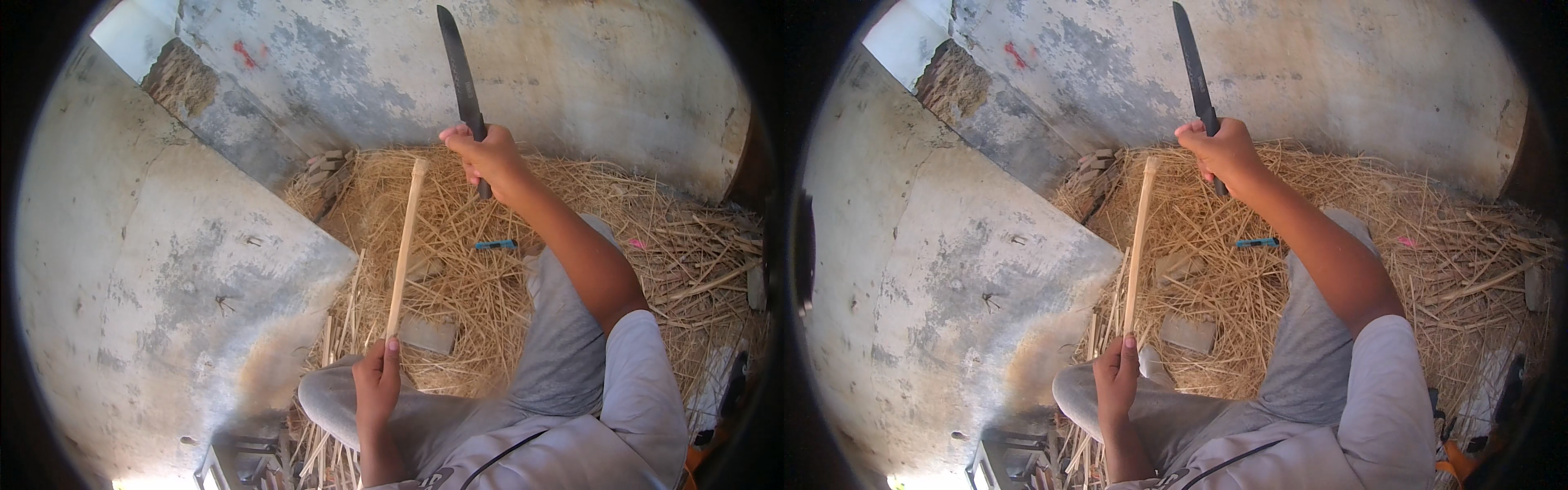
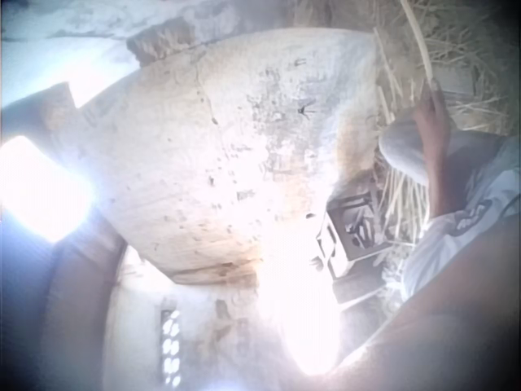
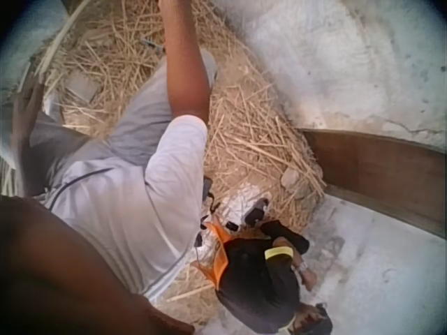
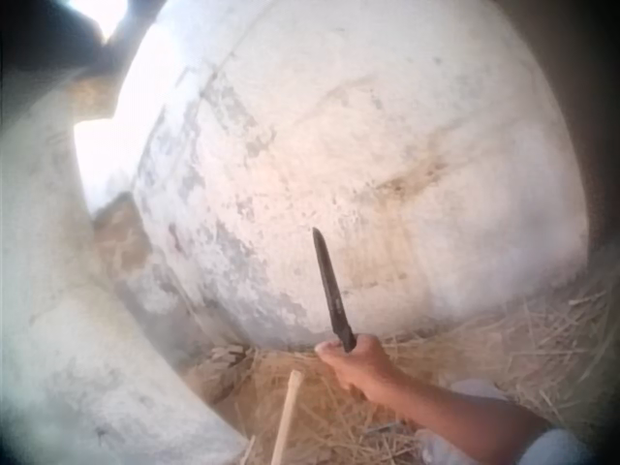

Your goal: The person sits on a bed of straw and uses a large knife to split long bamboo stalks into thin strips. They hold the stalks with one hand and strike them with the knife to separate the fibers, occasionally inspecting the blade.

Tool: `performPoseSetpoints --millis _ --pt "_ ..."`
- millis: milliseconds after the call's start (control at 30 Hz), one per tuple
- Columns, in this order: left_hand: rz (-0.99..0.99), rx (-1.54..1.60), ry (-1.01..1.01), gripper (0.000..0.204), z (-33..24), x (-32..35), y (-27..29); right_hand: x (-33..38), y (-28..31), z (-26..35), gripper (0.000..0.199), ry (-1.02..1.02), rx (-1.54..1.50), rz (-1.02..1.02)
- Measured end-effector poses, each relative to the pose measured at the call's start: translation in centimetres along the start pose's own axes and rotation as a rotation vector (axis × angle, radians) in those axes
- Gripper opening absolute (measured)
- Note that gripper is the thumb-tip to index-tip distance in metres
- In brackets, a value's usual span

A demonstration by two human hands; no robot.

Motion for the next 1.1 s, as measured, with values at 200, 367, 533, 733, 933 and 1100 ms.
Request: performPoseSetpoints --millis 200,367,533,733,933,1100 --pt "-0.03 0.08 0.066 0.039 0.9 -0.1 0.2 1.2 -1.5 -0.1 0.031 0.003 0.123 0.092" --pt "-0.022 0.032 0.046 0.041 1.1 -0.2 0.1 1.8 -3.0 -0.7 0.033 0.037 0.179 0.178" --pt "-0.035 0.032 0.025 0.04 0.4 -0.2 0.2 2.2 -3.6 -0.7 0.032 0.056 0.175 0.217" --pt "-0.051 0.021 0.018 0.039 0.2 -0.1 0.2 2.0 -3.6 -1.5 0.029 0.038 0.152 0.216" --pt "-0.04 -0.001 0.033 0.04 0.2 -0.1 0.1 1.8 -3.3 -2.0 0.022 -0.033 0.067 0.199" --pt "-0.038 -0.014 0.019 0.04 0.1 -0.2 0.1 1.8 -3.2 -2.8 0.021 -0.18 -0.045 0.193"
Point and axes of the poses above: each hand's wrist, its own x-axis away from the middle knuckle, its own y-axis out of the back of the hand, z = x × y, the point moved 8 cm from there along -x, towards the middle knuckle, and after that the axes turned 9 degrees about -x, right-handed, at the moved point
